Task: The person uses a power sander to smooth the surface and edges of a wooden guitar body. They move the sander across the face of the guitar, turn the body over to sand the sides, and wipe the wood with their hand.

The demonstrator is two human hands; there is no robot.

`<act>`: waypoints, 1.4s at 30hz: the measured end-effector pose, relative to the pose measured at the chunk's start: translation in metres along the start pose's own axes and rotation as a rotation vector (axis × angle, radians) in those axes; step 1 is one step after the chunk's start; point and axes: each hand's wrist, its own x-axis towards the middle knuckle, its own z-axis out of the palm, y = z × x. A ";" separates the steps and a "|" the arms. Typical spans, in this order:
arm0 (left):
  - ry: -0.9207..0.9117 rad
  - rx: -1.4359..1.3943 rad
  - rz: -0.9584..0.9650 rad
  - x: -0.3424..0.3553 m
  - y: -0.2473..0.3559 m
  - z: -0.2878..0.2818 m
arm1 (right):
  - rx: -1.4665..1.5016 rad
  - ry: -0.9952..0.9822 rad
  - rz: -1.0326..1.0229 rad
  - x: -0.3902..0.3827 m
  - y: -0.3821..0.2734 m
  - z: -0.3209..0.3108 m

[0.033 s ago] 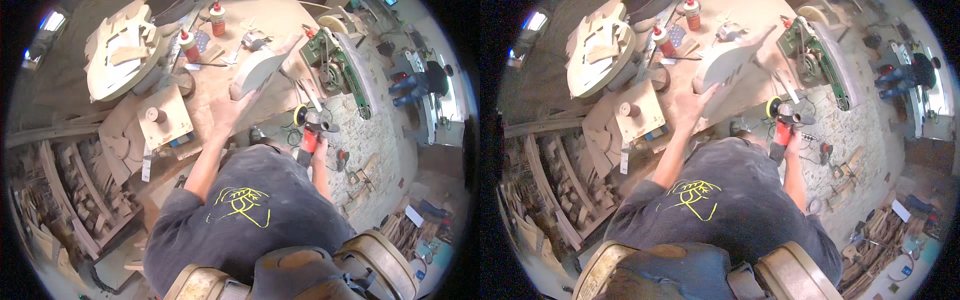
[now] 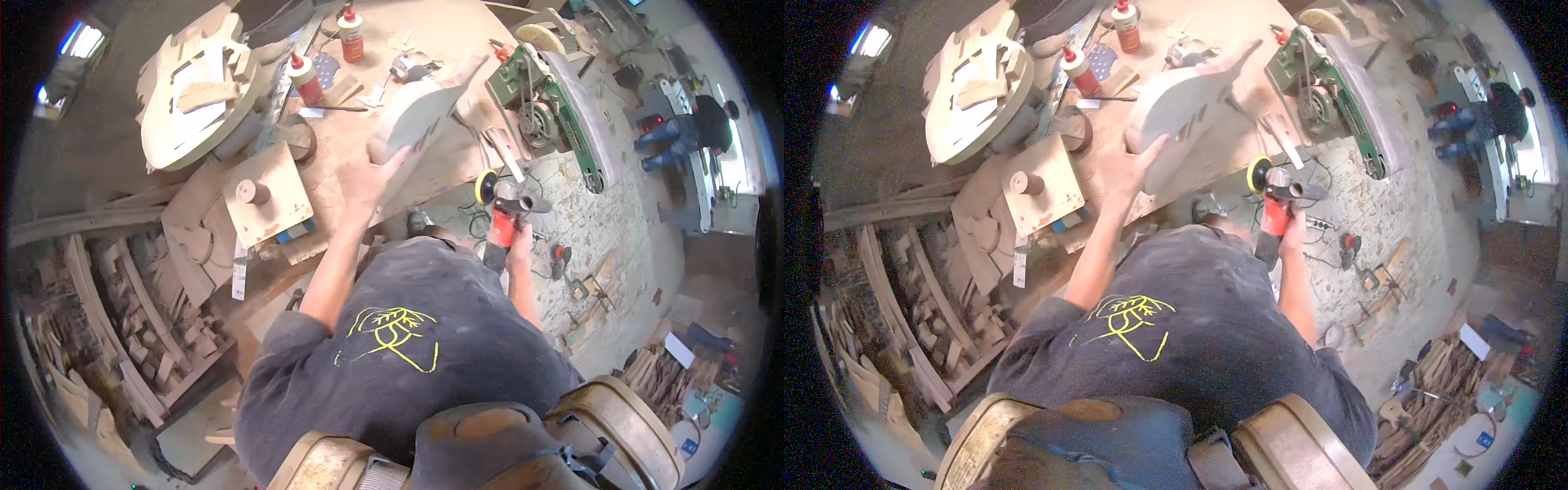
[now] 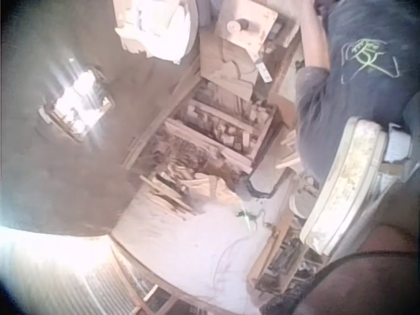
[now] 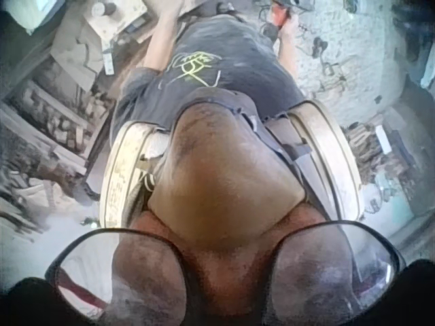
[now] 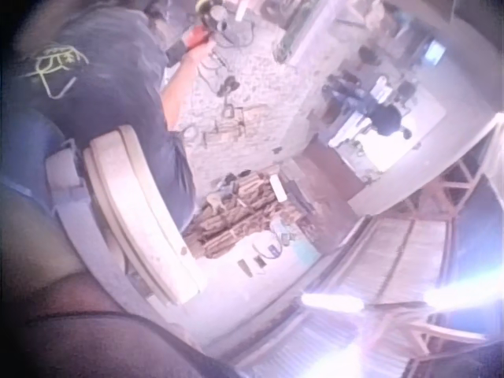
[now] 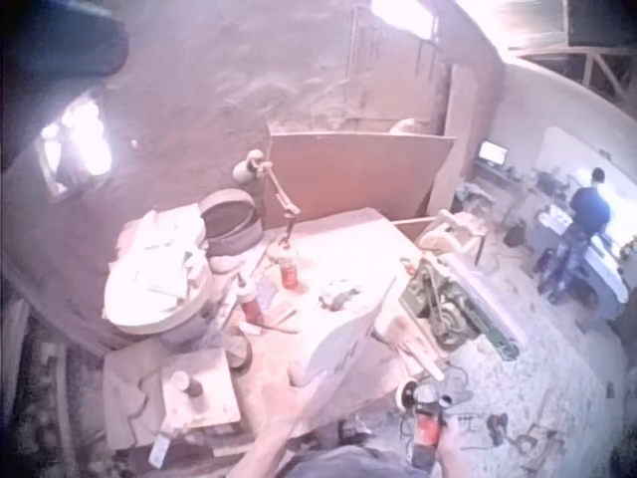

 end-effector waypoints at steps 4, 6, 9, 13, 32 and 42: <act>-0.004 -0.050 -0.143 0.013 -0.002 -0.014 | -0.016 -0.076 -0.013 0.025 0.009 -0.003; 0.137 -0.207 -0.062 0.015 -0.022 -0.011 | -0.018 -0.134 -0.018 0.034 0.009 -0.006; 0.253 -0.388 -0.179 0.007 -0.039 -0.017 | -0.012 -0.198 0.000 0.041 0.005 -0.002; 0.320 -0.613 -0.332 -0.011 -0.042 -0.042 | -0.030 -0.178 -0.003 0.064 0.007 -0.012; 0.770 -0.590 -0.415 -0.188 0.007 -0.091 | -0.493 -0.819 -0.028 0.162 -0.020 0.146; 0.899 -0.742 -0.341 -0.259 0.000 -0.072 | -0.754 -0.816 -0.117 0.196 0.007 0.267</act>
